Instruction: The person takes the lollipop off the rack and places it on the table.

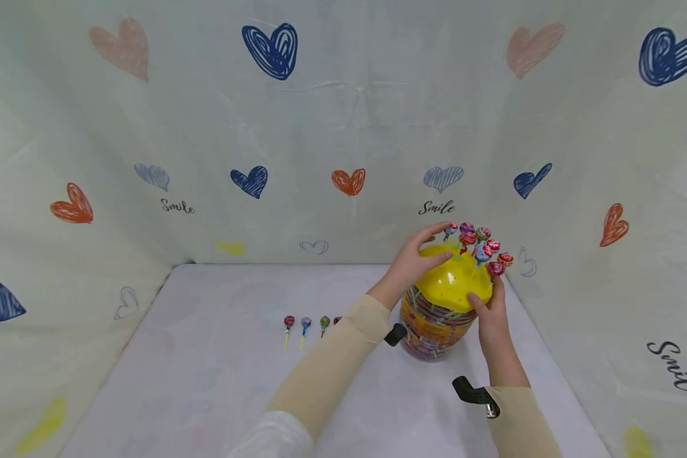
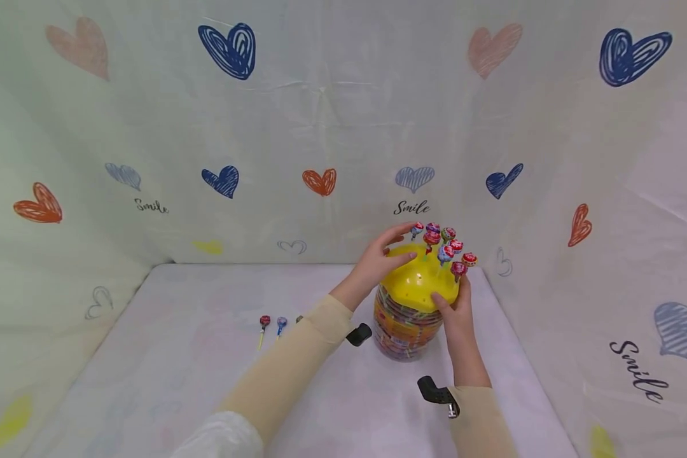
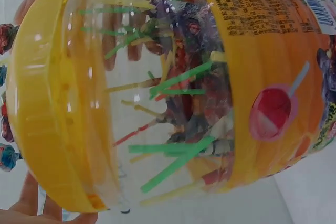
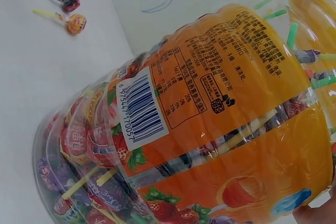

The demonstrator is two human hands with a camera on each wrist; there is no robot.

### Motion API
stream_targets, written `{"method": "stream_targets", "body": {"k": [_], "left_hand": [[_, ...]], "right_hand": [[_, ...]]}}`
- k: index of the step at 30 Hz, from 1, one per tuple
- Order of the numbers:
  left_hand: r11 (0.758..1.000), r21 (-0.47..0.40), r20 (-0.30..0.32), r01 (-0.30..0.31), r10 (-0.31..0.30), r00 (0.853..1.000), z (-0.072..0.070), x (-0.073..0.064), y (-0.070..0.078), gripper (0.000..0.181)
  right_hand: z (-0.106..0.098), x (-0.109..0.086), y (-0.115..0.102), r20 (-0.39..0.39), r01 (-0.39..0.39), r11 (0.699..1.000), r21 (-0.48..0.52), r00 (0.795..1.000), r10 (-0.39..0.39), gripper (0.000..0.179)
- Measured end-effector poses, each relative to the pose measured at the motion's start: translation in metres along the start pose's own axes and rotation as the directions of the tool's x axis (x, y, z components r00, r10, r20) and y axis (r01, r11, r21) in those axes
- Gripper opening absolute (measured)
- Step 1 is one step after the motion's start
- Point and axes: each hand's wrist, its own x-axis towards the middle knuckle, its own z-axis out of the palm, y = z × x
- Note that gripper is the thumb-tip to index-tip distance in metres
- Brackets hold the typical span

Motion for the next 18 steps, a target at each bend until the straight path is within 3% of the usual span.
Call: {"method": "stream_targets", "body": {"k": [8,18], "left_hand": [[1.000,-0.026,0.030,-0.004,0.005,1.000,0.0090,-0.0045,0.0002,0.054],[0.999,0.001,-0.013,-0.046,0.046,0.999,0.0107,-0.0033,0.0037,0.053]], "right_hand": [[-0.0015,0.0004,0.0026,-0.001,-0.002,1.000,0.018,1.000,0.002,0.081],[-0.0037,-0.0003,0.0030,0.011,0.027,0.999,0.033,1.000,-0.027,0.078]]}}
